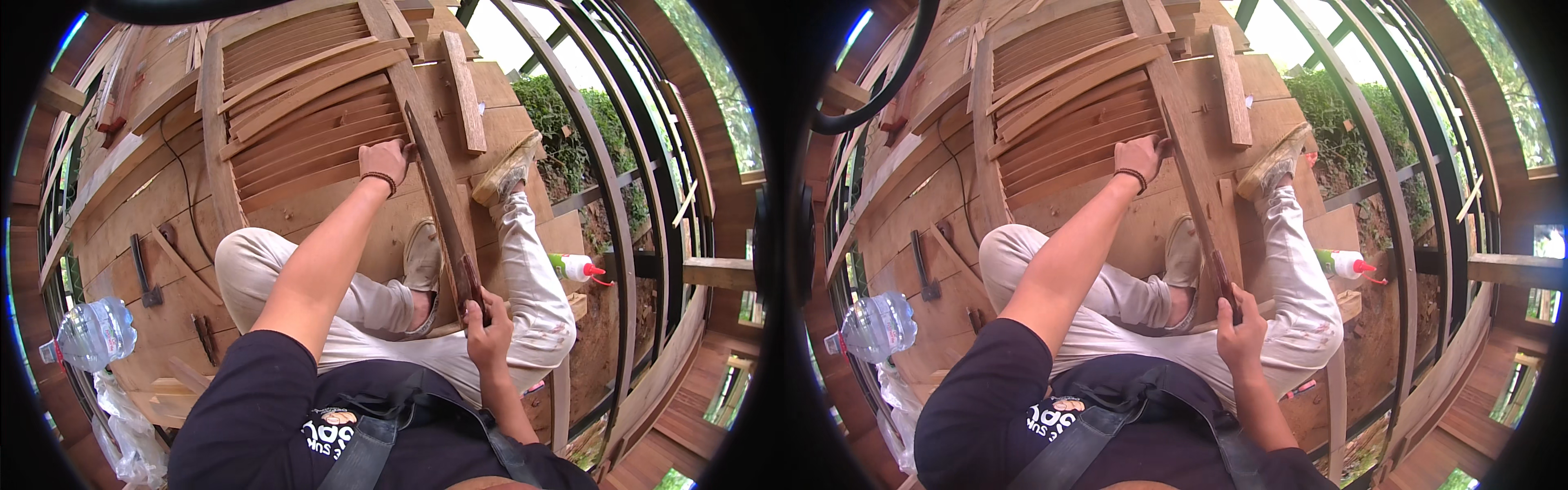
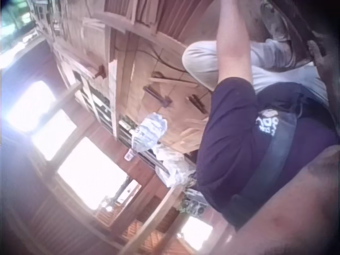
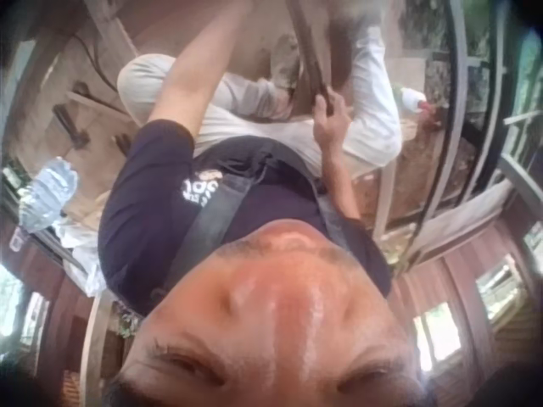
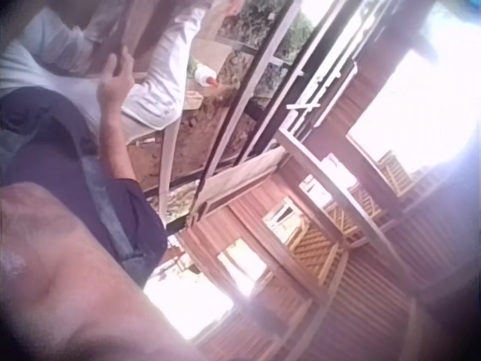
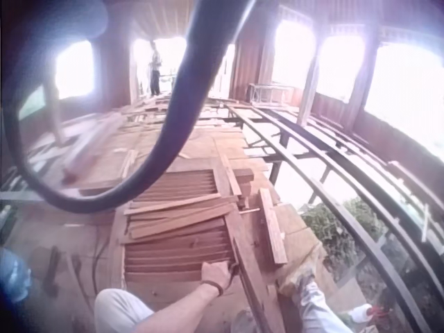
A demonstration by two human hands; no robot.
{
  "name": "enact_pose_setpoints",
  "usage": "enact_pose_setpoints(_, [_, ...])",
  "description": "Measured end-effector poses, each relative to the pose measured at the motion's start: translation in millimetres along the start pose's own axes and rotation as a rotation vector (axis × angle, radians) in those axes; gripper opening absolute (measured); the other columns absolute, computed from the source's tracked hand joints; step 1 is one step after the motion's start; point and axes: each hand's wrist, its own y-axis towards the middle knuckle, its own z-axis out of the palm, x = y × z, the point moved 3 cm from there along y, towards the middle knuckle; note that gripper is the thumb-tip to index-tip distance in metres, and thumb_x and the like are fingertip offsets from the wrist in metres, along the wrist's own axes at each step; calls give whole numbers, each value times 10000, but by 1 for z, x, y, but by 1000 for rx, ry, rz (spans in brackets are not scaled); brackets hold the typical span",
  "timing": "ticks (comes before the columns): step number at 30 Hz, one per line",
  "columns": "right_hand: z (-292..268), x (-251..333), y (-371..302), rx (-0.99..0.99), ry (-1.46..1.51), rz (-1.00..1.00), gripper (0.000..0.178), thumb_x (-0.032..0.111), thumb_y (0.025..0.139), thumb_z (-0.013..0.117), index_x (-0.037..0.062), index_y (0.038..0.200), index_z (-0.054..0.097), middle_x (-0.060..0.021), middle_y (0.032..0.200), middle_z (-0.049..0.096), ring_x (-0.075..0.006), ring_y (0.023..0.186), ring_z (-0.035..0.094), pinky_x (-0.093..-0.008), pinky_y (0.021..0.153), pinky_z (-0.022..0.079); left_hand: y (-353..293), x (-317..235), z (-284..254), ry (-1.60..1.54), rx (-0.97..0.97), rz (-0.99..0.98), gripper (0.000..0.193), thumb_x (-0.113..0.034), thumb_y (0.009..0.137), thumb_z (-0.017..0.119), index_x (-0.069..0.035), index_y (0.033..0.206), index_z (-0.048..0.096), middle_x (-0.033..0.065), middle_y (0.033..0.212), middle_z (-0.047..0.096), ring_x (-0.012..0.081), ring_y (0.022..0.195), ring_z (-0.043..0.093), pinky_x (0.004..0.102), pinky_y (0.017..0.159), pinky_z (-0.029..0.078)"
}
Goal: The person is assembling a wooden structure by hand, using a saw to cut wooden slats and applying glue to secure them in place. The person repeatedly measures, cuts, and glues the slats to fit within the frame.
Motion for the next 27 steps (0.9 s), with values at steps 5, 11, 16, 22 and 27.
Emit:
enact_pose_setpoints(5, [28,25,51,-14,3,-37,285,125,982,669,-19,1228,661,-178,951,755,-195,836,724,-331,794,549,0,-2,-8,52,86,68,476,-532,1034,484,-126,1078,729,155,1044,758,346,1026,706,496,940,421])
enact_pose_setpoints(11, [11,12,28,2,-20,-18,281,119,979,672,-16,1226,665,-145,884,750,-177,784,707,-324,743,545,7,14,-1,7,116,115,509,-561,979,578,-95,1105,740,180,1079,750,376,1069,688,514,939,475])
enact_pose_setpoints(16, [0,5,14,-40,-27,-118,256,114,999,648,-10,1222,674,-39,803,698,-72,667,613,-258,625,507,7,9,1,44,93,154,494,-530,973,599,-84,1151,712,185,1097,747,369,1097,681,511,939,470])
enact_pose_setpoints(22, [38,33,65,-37,14,-145,252,136,990,655,24,1214,683,-60,789,700,-98,665,635,-283,639,522,0,10,-6,-1,122,136,418,-472,964,635,-108,1155,709,160,1112,748,366,1089,681,502,960,433])
enact_pose_setpoints(27, [1,-1,10,-25,-53,-119,265,120,980,666,15,1223,677,-93,824,708,-142,727,670,-293,678,524,-2,16,6,-5,22,152,418,-473,964,632,-107,1149,711,155,1107,750,368,1070,689,501,960,438])
